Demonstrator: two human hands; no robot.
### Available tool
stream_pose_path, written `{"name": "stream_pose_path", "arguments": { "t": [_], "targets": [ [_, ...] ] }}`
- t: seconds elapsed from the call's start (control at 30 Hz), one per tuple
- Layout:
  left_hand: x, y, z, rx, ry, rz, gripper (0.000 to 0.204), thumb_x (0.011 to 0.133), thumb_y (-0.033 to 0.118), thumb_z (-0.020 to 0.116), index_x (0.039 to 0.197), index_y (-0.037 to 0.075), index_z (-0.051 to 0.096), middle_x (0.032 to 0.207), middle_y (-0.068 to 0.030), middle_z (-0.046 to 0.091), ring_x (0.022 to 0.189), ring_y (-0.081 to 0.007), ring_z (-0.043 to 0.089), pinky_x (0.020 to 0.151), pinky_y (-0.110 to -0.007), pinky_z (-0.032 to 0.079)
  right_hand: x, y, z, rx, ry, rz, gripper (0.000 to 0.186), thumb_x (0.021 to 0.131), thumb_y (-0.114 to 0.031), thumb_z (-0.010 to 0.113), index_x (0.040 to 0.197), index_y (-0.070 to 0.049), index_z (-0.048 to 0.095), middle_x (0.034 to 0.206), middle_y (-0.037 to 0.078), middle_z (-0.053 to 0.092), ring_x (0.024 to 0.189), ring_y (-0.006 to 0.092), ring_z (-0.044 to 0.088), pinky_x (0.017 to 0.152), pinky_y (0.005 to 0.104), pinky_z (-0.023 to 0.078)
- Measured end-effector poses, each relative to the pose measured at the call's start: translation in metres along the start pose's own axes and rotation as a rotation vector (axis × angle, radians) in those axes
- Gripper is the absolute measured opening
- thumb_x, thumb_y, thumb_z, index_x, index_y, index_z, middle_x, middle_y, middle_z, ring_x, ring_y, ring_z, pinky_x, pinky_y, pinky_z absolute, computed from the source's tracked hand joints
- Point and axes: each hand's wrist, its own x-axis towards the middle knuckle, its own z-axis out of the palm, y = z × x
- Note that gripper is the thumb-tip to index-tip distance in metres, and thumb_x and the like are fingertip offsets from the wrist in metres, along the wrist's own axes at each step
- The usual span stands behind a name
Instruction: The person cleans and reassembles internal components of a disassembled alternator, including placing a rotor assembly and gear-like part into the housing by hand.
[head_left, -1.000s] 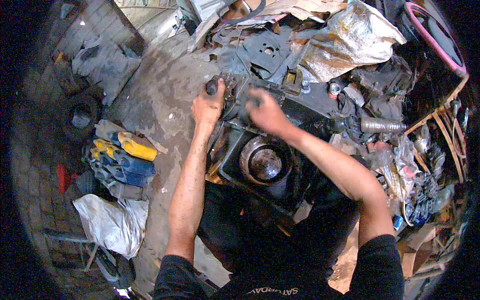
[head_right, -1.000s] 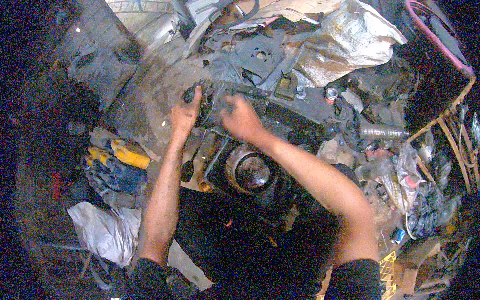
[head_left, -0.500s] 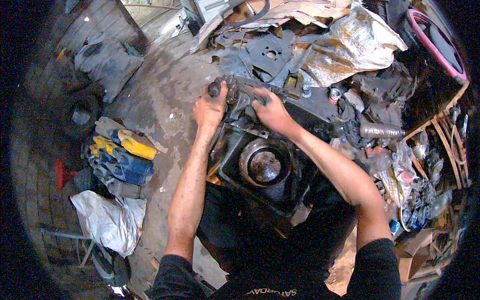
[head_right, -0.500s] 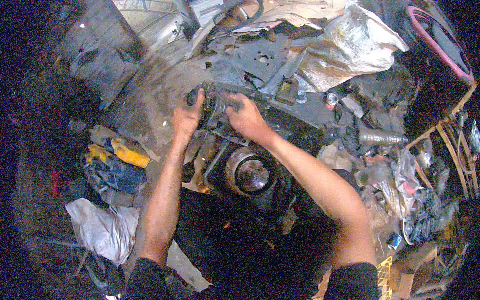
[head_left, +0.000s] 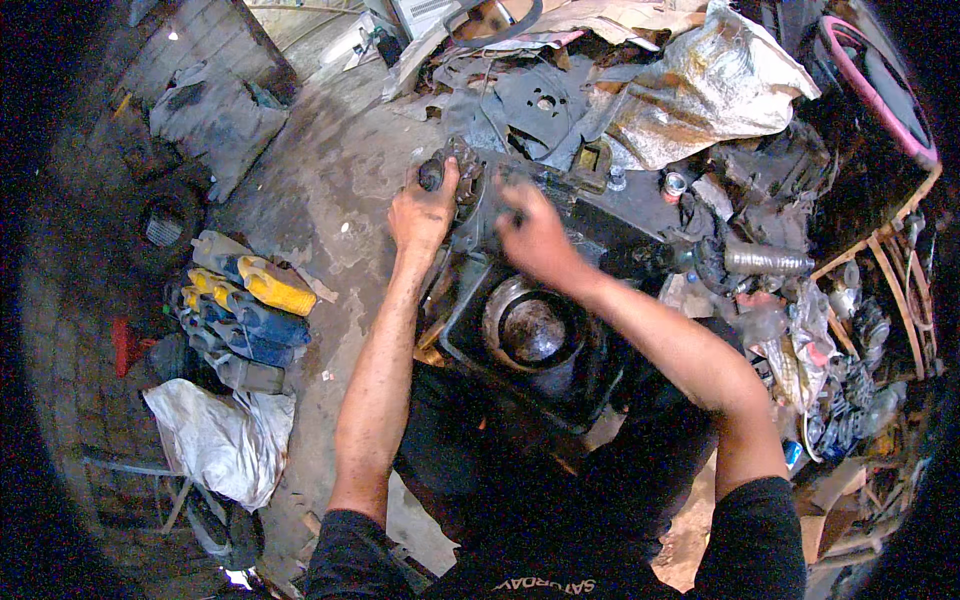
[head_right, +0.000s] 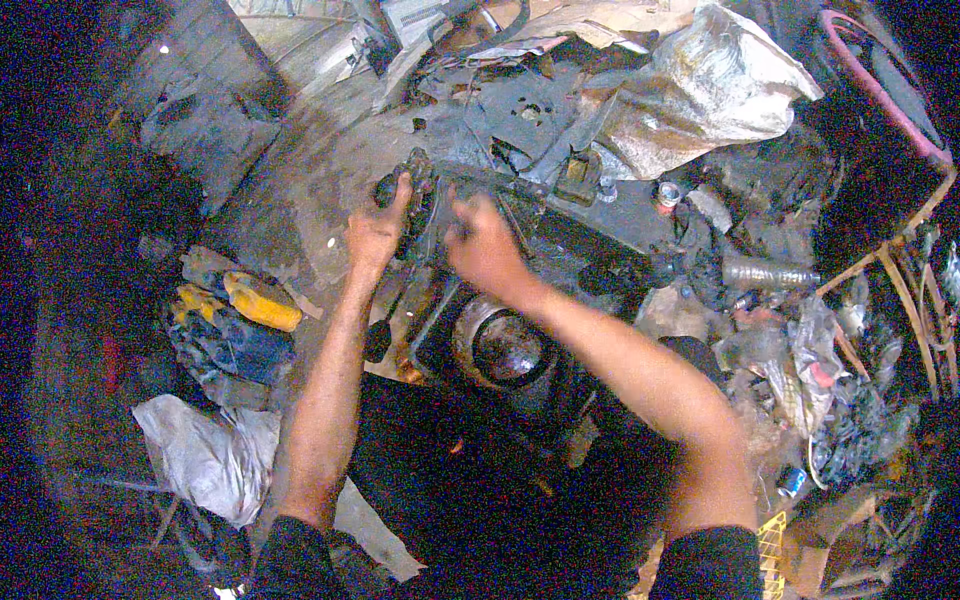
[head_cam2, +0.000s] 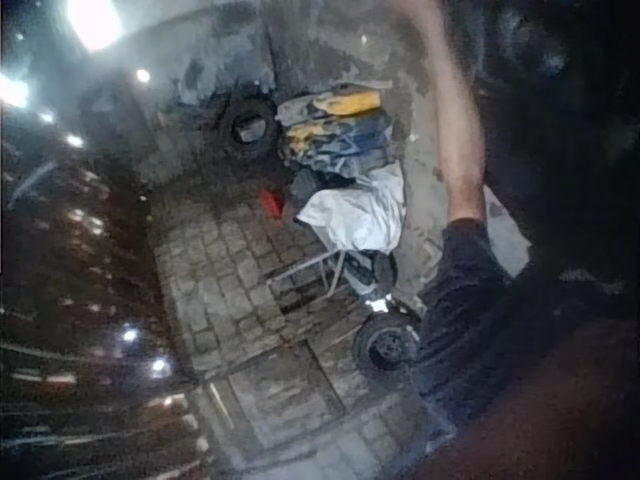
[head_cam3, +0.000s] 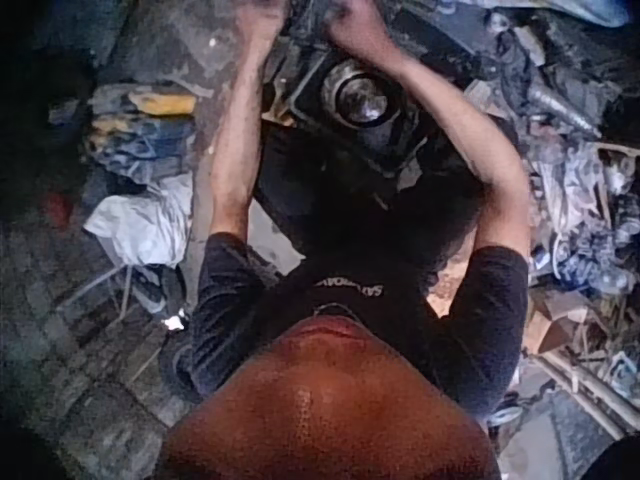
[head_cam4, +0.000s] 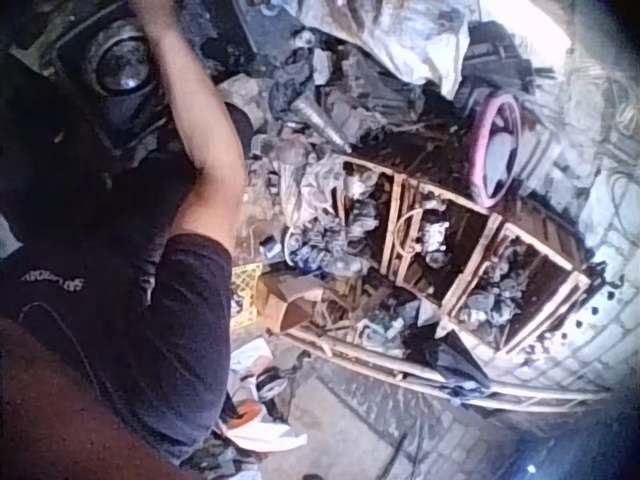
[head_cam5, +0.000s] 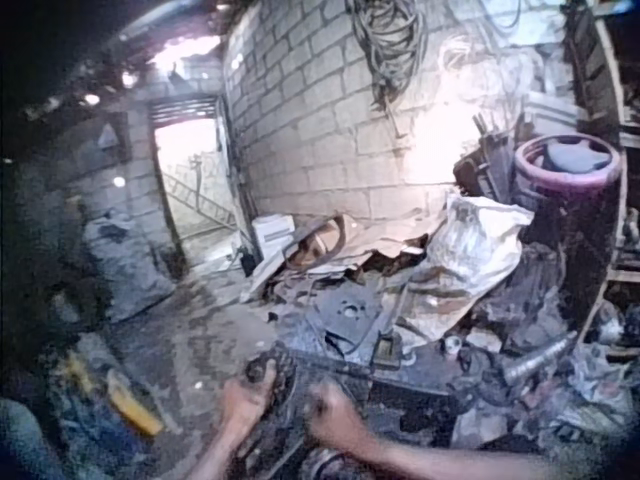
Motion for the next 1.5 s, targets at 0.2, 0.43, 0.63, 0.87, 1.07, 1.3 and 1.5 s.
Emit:
{"name": "stream_pose_path", "arguments": {
  "t": [0.2,0.43,0.63,0.87,1.07,1.3,1.5],
  "targets": [
    [0.001,-0.005,-0.001,0.000,0.025,0.013,0.070,0.082,0.064,0.052,0.116,0.004,0.061,0.101,-0.0276,0.065,0.100,-0.0435,0.062,0.088,-0.049,0.047,-0.065,-0.042,0.013,-0.149,-0.386,0.085,0.046,0.076,-0.007,0.065,0.121,-0.002,0.056,0.123,0.025,0.048,0.107,0.0415,0.054,0.093,0.0452,0.045],
    [0.000,-0.007,-0.002,-0.003,0.013,0.015,0.074,0.081,0.065,0.051,0.118,0.002,0.059,0.102,-0.0296,0.064,0.101,-0.0452,0.061,0.088,-0.050,0.047,-0.004,-0.027,-0.012,0.082,0.098,-0.122,0.033,0.078,-0.011,0.064,0.110,-0.003,0.061,0.105,0.019,0.061,0.102,0.0375,0.057,0.089,0.0429,0.046],
    [0.002,-0.001,0.006,0.053,0.031,0.027,0.077,0.082,0.066,0.049,0.121,0.000,0.057,0.100,-0.0312,0.064,0.099,-0.0469,0.061,0.087,-0.052,0.047,-0.020,-0.003,0.020,-0.133,-0.022,-0.055,0.081,0.075,-0.001,0.059,0.147,0.000,0.019,0.136,0.036,0.032,0.120,0.0514,0.041,0.104,0.0489,0.036],
    [-0.002,-0.001,0.001,0.104,0.042,0.014,0.079,0.082,0.066,0.048,0.122,-0.002,0.056,0.095,-0.0322,0.064,0.095,-0.0469,0.062,0.084,-0.052,0.049,-0.068,-0.058,0.012,-0.171,-0.413,0.084,0.081,0.072,0.005,0.058,0.146,-0.005,0.026,0.132,0.030,0.036,0.121,0.0464,0.042,0.100,0.0455,0.040],
    [0.000,-0.009,0.007,0.100,0.040,0.021,0.079,0.082,0.066,0.047,0.127,0.001,0.053,0.096,-0.0324,0.064,0.096,-0.0473,0.061,0.087,-0.052,0.047,0.006,-0.057,-0.015,-0.228,0.177,-0.078,0.067,0.078,-0.001,0.054,0.142,-0.006,0.035,0.113,0.025,0.048,0.106,0.0434,0.050,0.091,0.0445,0.045],
    [-0.003,-0.002,0.004,0.092,-0.024,-0.036,0.080,0.082,0.065,0.047,0.128,0.000,0.052,0.098,-0.0336,0.063,0.097,-0.0477,0.061,0.088,-0.052,0.047,-0.011,-0.072,-0.019,-0.541,-0.258,-0.096,0.061,0.074,-0.011,0.066,0.131,-0.003,0.047,0.118,0.024,0.053,0.108,0.0371,0.055,0.080,0.0447,0.053],
    [-0.007,-0.017,0.007,0.012,0.066,0.070,0.075,0.083,0.062,0.051,0.121,-0.003,0.056,0.095,-0.0336,0.063,0.093,-0.0468,0.062,0.083,-0.051,0.048,0.027,-0.050,-0.053,-0.205,0.067,-0.124,0.041,0.081,-0.012,0.058,0.121,-0.002,0.055,0.115,0.024,0.055,0.108,0.0389,0.055,0.089,0.0467,0.048]
  ]
}}
